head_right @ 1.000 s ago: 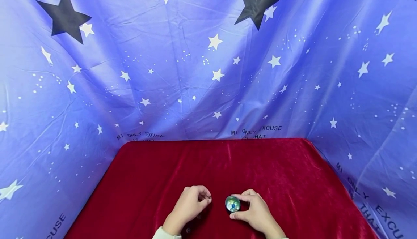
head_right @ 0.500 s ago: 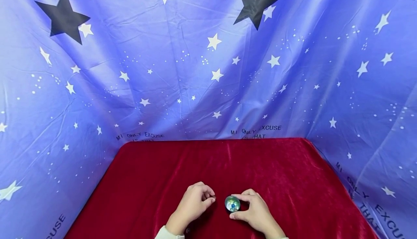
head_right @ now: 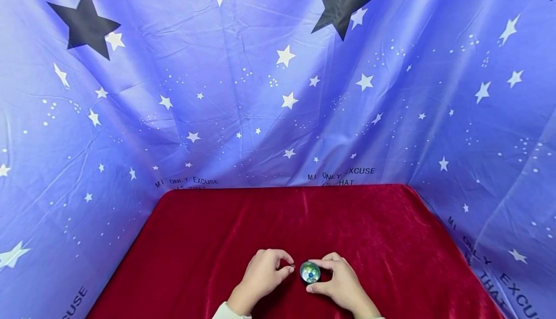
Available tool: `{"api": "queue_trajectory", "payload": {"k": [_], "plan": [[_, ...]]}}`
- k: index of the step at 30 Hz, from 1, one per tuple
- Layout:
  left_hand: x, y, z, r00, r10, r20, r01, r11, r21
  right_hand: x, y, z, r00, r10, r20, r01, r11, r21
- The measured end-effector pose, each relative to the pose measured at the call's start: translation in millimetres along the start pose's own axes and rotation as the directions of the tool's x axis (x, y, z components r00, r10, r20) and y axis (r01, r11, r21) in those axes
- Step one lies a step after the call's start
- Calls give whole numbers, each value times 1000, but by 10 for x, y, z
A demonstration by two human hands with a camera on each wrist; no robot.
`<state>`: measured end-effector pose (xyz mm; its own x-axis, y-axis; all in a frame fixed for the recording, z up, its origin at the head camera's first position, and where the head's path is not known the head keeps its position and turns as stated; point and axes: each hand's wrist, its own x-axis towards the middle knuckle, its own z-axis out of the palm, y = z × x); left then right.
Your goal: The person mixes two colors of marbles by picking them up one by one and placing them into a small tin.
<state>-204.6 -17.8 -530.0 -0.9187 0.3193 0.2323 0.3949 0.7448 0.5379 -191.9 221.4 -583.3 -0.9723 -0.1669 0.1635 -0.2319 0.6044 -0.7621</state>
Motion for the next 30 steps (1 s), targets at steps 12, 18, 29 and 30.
{"api": "queue_trajectory", "payload": {"k": [12, 18, 29, 30], "plan": [[40, 52, 85, 1000, 22, -2, -22, 1000, 16, -1, -11, -5, 1000, -17, -4, 17, 1000, 0], [47, 63, 112, 1000, 23, 1, -23, 1000, 19, -8, -18, -13, 999, -33, -9, 33, 999, 5], [36, 102, 136, 1000, 4, 22, -4, 1000, 1, -19, 2, 5, 1000, 4, -3, -4, 1000, 20], [35, 104, 138, 1000, 2, 25, -2, 1000, -1, -19, 3, 5, 1000, 9, -1, -9, 1000, 22]]}}
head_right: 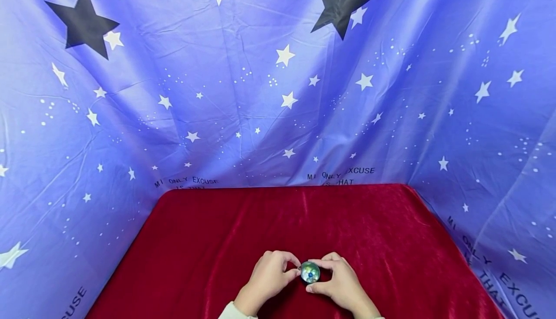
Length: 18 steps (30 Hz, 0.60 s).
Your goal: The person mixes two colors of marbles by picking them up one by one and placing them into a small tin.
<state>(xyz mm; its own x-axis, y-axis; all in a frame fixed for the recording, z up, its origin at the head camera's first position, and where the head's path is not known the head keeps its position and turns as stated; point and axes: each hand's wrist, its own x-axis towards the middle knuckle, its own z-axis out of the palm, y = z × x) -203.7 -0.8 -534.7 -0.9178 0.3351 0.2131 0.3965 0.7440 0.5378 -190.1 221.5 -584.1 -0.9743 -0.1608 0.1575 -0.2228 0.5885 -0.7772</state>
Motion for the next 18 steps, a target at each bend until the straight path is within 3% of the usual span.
{"api": "queue_trajectory", "payload": {"k": [18], "plan": [[8, 8, 59, 1000, -6, 23, 6, 1000, 16, 0, -3, -5, 1000, -9, 1, 9, 1000, 4]]}}
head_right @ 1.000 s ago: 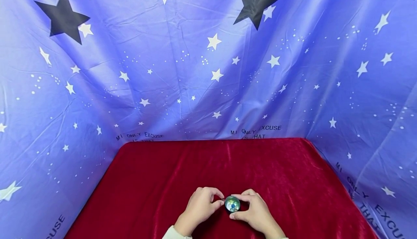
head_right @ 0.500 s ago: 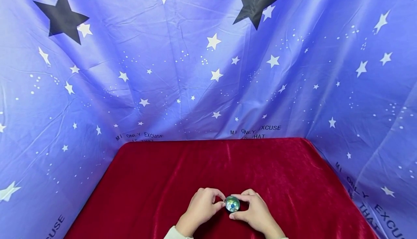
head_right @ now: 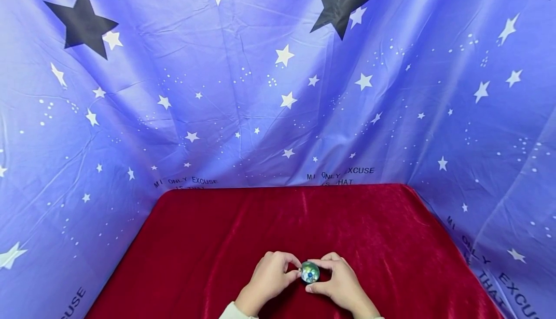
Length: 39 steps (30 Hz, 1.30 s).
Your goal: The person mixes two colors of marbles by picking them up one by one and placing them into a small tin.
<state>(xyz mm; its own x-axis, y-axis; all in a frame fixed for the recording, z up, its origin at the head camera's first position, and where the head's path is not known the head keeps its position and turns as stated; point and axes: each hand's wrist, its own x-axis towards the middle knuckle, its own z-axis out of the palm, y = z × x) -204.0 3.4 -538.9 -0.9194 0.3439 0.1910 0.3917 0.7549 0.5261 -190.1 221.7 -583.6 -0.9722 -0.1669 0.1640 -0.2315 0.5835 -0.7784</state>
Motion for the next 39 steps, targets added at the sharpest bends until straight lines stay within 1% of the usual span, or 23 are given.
{"api": "queue_trajectory", "payload": {"k": [3, 10, 15, 20, 28, 39], "plan": [[6, 6, 3, 1000, -2, 5, 2, 1000, -2, 4, 16, 5, 1000, 11, 4, -11, 1000, -6], [10, 12, 14, 1000, 11, 1, -11, 1000, 0, 10, 30, 15, 1000, -26, -13, 26, 1000, -14], [7, 11, 12, 1000, 13, 5, -13, 1000, 2, 13, 14, 11, 1000, -26, -13, 26, 1000, -16], [-1, 9, 3, 1000, 17, 8, -17, 1000, 3, 2, -17, -3, 999, -44, -17, 44, 999, -22], [-14, 3, -18, 1000, 18, 14, -18, 1000, 0, 5, -35, -18, 1000, -15, 2, 15, 1000, -8], [-35, -30, -62, 1000, 9, 10, -9, 1000, 4, 8, -14, 2, 1000, -21, -12, 21, 1000, -6]]}}
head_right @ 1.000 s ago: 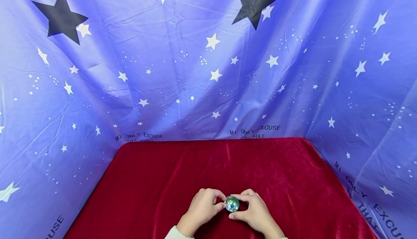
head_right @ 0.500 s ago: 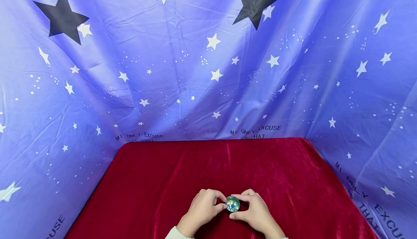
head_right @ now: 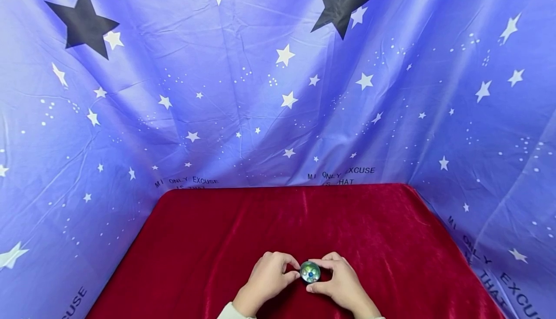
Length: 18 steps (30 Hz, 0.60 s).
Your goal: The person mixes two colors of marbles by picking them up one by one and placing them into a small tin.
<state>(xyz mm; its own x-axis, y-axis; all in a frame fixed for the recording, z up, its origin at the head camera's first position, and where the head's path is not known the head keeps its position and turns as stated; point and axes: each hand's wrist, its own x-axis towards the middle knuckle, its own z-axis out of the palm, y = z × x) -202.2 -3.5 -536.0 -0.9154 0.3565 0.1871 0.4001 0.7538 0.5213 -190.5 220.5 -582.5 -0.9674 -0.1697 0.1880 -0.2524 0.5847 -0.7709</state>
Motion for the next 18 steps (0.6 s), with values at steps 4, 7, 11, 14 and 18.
{"api": "queue_trajectory", "payload": {"k": [4, 7, 11, 14, 18], "plan": [[-17, -37, -23, 1000, 0, 1, 0, 1000, 5, 3, -2, 10, 1000, 9, -8, -10, 1000, -16], [-40, -71, -44, 1000, 1, 1, -1, 1000, -4, 4, -3, 15, 1000, 11, -13, -11, 1000, -22], [-73, -113, -74, 1000, -5, -2, 5, 1000, -7, 4, 4, 15, 1000, -5, -17, 5, 999, -32], [-96, -139, -100, 1000, -15, -1, 15, 1000, -7, 2, 3, 9, 1000, -20, -17, 19, 999, -38], [-117, -171, -136, 1000, -23, 6, 23, 999, -40, 6, 4, -3, 1000, -21, -13, 21, 999, -37]]}}
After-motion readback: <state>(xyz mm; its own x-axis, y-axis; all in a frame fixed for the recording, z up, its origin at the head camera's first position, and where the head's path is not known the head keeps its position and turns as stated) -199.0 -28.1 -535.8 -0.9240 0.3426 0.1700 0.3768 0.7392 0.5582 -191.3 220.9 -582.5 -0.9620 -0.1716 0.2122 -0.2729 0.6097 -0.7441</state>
